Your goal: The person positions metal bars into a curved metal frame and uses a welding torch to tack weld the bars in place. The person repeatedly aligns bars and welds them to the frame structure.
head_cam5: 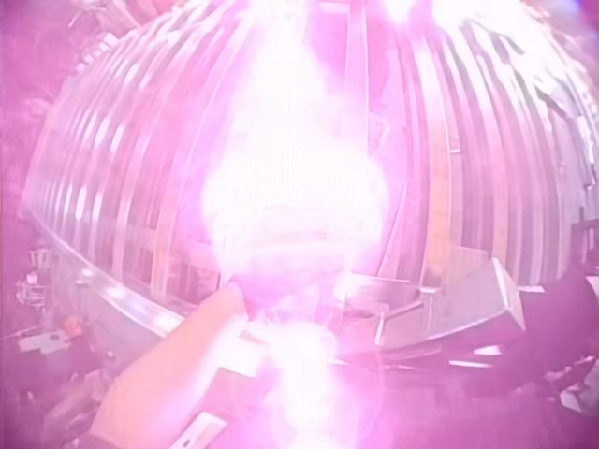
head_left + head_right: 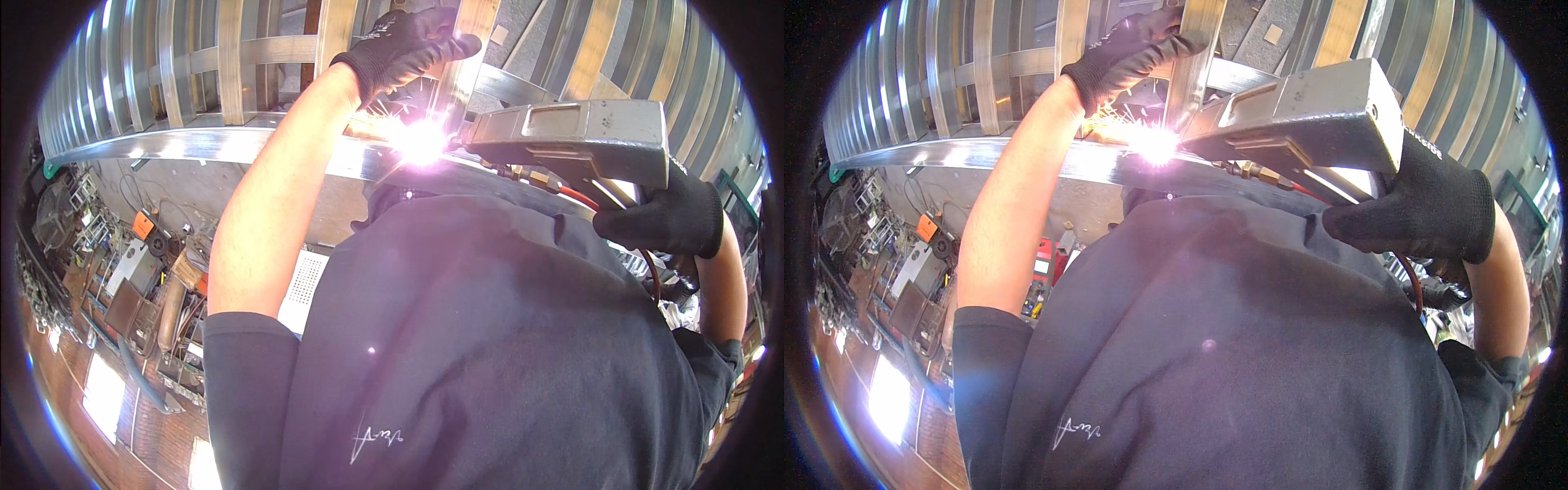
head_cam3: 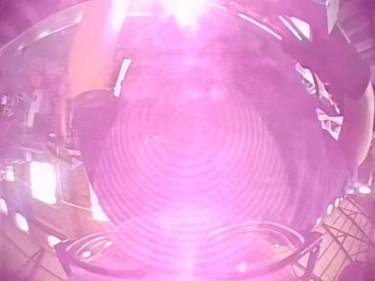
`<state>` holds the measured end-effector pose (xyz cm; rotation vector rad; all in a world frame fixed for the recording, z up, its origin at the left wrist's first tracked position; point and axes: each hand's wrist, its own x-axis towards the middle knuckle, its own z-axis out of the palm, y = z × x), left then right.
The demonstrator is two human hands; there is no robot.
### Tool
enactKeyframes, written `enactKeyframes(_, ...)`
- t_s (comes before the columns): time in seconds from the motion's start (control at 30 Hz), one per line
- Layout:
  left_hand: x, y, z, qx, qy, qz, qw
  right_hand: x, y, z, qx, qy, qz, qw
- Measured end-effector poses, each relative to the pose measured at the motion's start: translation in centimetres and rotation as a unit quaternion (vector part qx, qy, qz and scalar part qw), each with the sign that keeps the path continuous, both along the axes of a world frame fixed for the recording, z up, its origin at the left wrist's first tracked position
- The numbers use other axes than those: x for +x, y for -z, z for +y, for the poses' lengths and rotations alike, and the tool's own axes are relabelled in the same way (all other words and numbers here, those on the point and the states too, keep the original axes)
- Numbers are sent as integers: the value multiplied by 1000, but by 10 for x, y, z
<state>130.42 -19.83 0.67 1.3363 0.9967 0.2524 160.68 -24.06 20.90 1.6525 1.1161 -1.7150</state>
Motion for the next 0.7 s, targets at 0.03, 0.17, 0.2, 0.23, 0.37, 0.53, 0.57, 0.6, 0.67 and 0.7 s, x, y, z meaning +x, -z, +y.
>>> enactKeyframes(0.03, 0, -1, 0, 0, 0, -2, 1000, 0, 0, 0, 2, 3, 3, 1000)
enactKeyframes(0.17, -2, -2, 0, 1, -3, -7, 1000, 13, 8, -10, 64, -37, 57, 996)
enactKeyframes(0.2, -1, -2, 0, 2, -3, -8, 1000, 15, 9, -11, 71, -48, 63, 994)
enactKeyframes(0.23, 0, -2, 0, 1, -4, -8, 1000, 16, 10, -11, 78, -60, 70, 993)
enactKeyframes(0.37, 0, -1, 0, 5, -3, -6, 1000, 5, 1, -6, 48, -29, 37, 998)
enactKeyframes(0.53, 2, -1, 0, 8, -5, -8, 1000, 30, 22, -18, 108, -82, 129, 982)
enactKeyframes(0.57, 1, -2, 0, 9, -5, -8, 1000, 32, 22, -19, 104, -79, 131, 983)
enactKeyframes(0.6, 3, -2, -1, 10, -5, -5, 1000, 17, 11, -8, 49, -45, 88, 994)
enactKeyframes(0.67, 2, -1, -3, 11, -9, -5, 1000, 12, 7, -4, 18, -33, 65, 997)
enactKeyframes(0.7, 2, -2, -3, 11, -9, -7, 1000, 20, 13, -9, 43, -55, 87, 994)
